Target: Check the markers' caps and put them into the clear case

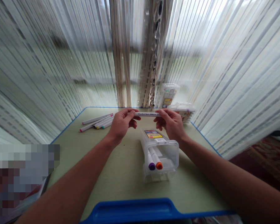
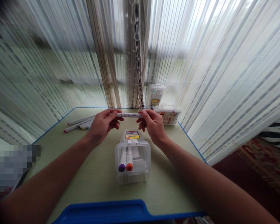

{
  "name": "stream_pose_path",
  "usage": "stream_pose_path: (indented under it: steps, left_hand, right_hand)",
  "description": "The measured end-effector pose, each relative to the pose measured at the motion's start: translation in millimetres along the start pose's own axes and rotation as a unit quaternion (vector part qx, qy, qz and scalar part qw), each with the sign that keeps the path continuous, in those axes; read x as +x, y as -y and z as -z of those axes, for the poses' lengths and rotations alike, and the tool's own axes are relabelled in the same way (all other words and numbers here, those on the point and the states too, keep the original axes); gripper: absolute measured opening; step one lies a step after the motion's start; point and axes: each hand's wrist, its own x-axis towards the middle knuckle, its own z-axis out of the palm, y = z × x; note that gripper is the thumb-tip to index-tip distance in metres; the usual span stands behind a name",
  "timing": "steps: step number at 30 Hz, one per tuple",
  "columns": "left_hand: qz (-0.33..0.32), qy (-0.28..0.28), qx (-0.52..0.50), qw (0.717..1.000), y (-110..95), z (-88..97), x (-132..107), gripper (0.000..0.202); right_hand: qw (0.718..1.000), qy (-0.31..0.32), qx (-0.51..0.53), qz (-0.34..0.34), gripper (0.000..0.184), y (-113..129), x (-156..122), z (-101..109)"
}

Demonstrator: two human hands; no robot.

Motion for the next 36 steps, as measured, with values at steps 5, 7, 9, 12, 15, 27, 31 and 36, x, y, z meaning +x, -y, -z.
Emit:
stream_pose_path:
  steps: [5,7,9,12,15,27,31,36]
  left_hand:
    - [0.006,-0.001,-0.009,1.000,0.7,0.4,0.5,0.018]
    - [0.004,-0.004,0.000,1.000,0.3,0.3,0.2,0.018]
    - [-0.004,-0.007,0.019,1.000,-0.3,0.1,0.0,0.019]
    - [-0.021,-0.007,0.044,0.999,-0.9,-0.1,-0.3,0.024]
    - [-0.038,-0.010,0.055,0.998,-0.6,0.2,0.1,0.028]
    - [-0.063,-0.018,0.082,0.995,2.0,2.4,1.9,0.030]
    - [-0.075,-0.010,0.098,0.992,2.1,3.7,0.6,0.032]
    - [-0.073,-0.010,0.085,0.994,2.4,3.5,1.7,0.028]
  right_hand:
    - [1.000,-0.002,-0.002,0.007,0.034,-0.6,0.3,0.4]
    - [1.000,0.001,-0.007,0.013,0.033,-1.0,0.2,0.2]
    - [1.000,0.003,-0.014,0.017,0.033,-1.2,0.0,0.0]
    - [1.000,0.002,-0.016,0.014,0.033,-1.6,-0.3,0.2]
    - [1.000,0.002,0.004,0.004,0.032,-2.1,0.0,1.1]
    - [1.000,0.016,0.005,0.007,0.034,-4.1,1.1,2.5]
    - [0.999,0.031,0.011,0.014,0.034,-5.0,1.1,3.3]
    - [0.999,0.034,0.017,0.011,0.031,-5.2,0.7,3.4]
